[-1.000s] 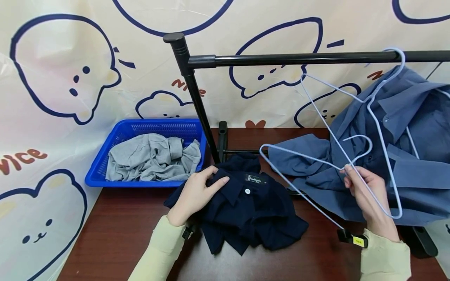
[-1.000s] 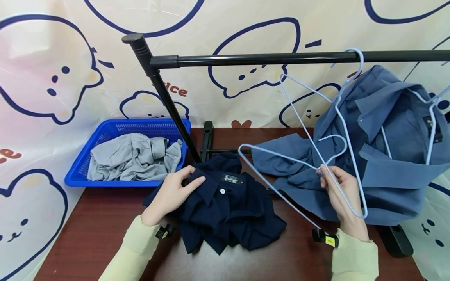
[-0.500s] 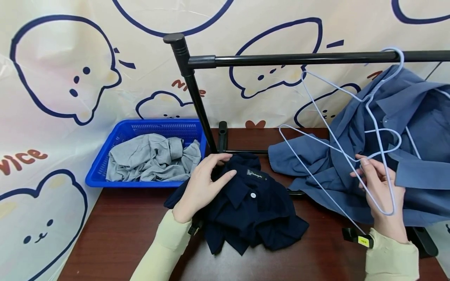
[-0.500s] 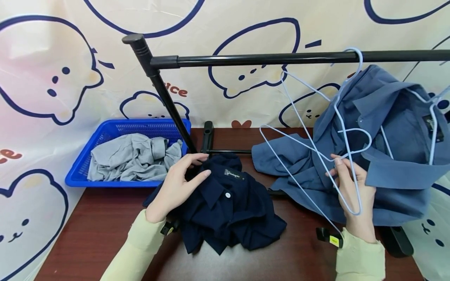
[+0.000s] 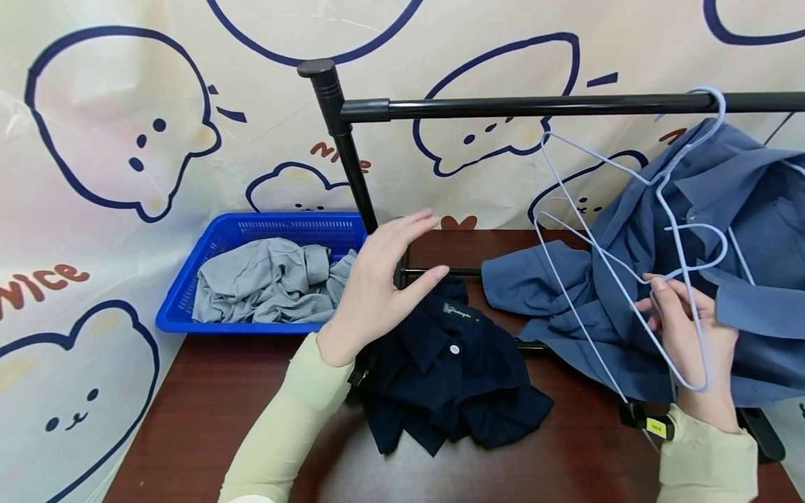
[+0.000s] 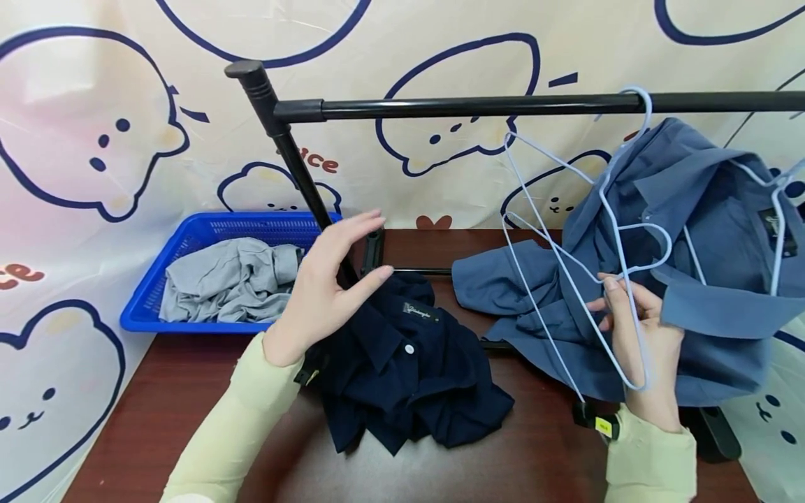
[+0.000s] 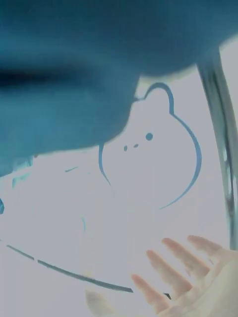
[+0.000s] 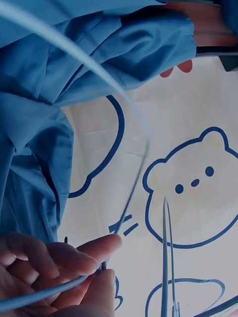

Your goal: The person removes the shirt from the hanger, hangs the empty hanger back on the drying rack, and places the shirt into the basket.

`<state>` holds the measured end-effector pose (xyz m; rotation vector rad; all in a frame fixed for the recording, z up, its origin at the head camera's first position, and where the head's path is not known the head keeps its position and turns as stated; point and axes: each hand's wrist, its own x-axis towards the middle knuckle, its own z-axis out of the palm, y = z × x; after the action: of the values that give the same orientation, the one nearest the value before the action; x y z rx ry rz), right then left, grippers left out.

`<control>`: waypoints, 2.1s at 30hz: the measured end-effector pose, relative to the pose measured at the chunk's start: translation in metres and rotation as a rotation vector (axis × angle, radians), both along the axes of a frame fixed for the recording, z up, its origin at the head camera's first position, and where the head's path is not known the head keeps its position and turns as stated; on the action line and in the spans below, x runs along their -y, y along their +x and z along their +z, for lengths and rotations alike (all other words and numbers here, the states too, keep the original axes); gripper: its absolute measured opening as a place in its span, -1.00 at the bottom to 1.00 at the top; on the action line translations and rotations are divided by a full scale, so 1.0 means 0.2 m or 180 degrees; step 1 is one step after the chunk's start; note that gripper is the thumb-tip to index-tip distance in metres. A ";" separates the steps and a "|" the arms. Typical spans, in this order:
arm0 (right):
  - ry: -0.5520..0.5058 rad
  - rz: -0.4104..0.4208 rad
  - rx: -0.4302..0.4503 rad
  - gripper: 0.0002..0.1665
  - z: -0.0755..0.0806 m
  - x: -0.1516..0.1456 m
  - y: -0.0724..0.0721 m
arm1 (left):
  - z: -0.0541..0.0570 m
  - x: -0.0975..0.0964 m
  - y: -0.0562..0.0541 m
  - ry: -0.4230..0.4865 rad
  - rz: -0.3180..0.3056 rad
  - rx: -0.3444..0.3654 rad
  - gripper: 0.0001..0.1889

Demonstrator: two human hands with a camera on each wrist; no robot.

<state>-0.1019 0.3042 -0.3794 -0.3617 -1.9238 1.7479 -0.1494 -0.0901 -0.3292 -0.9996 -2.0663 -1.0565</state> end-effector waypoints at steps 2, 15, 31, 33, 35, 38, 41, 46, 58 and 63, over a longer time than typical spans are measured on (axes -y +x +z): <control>0.0386 -0.0092 0.0105 -0.68 0.01 0.00 0.01 | 0.07 -0.02 -0.02 0.0075 -0.0019 -0.0231 -0.40; 0.1103 -0.0178 -0.0005 -0.70 0.05 0.00 -0.02 | 0.47 -0.09 -0.13 0.0068 0.0588 -0.1597 -0.52; 0.1336 -0.0340 0.0184 -0.58 0.17 -0.02 -0.06 | 0.53 -0.17 -0.30 -0.0131 0.1198 -0.1659 -0.54; 0.1271 -0.0287 0.0112 -0.59 0.19 -0.03 -0.07 | 0.53 -0.19 -0.31 0.0031 0.1218 -0.1711 -0.56; 0.1207 -0.0237 0.0004 -0.60 0.20 -0.03 -0.08 | 0.53 -0.20 -0.32 0.0176 0.1251 -0.1752 -0.59; 0.1224 -0.0260 -0.0082 -0.62 0.23 -0.03 -0.10 | 0.52 -0.22 -0.33 0.0357 0.1273 -0.1768 -0.63; 0.1245 -0.0330 -0.0085 -0.63 0.26 -0.03 -0.11 | 0.53 -0.23 -0.34 0.0447 0.1291 -0.1729 -0.68; 0.1279 -0.0431 -0.0197 -0.64 0.32 -0.02 -0.13 | 0.54 -0.24 -0.33 0.0450 0.1310 -0.1664 -0.67; 0.1157 -0.0452 -0.0214 -0.63 0.42 -0.03 -0.10 | 0.53 -0.24 -0.33 0.0490 0.1321 -0.1704 -0.69; 0.1137 -0.0413 -0.0298 -0.62 0.41 -0.05 -0.08 | 0.54 -0.24 -0.33 0.0498 0.1305 -0.1722 -0.69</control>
<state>-0.1182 0.3138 -0.2968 -0.2620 -2.0446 1.2843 -0.2161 -0.0422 -0.2218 -0.6499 -1.6172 -0.6344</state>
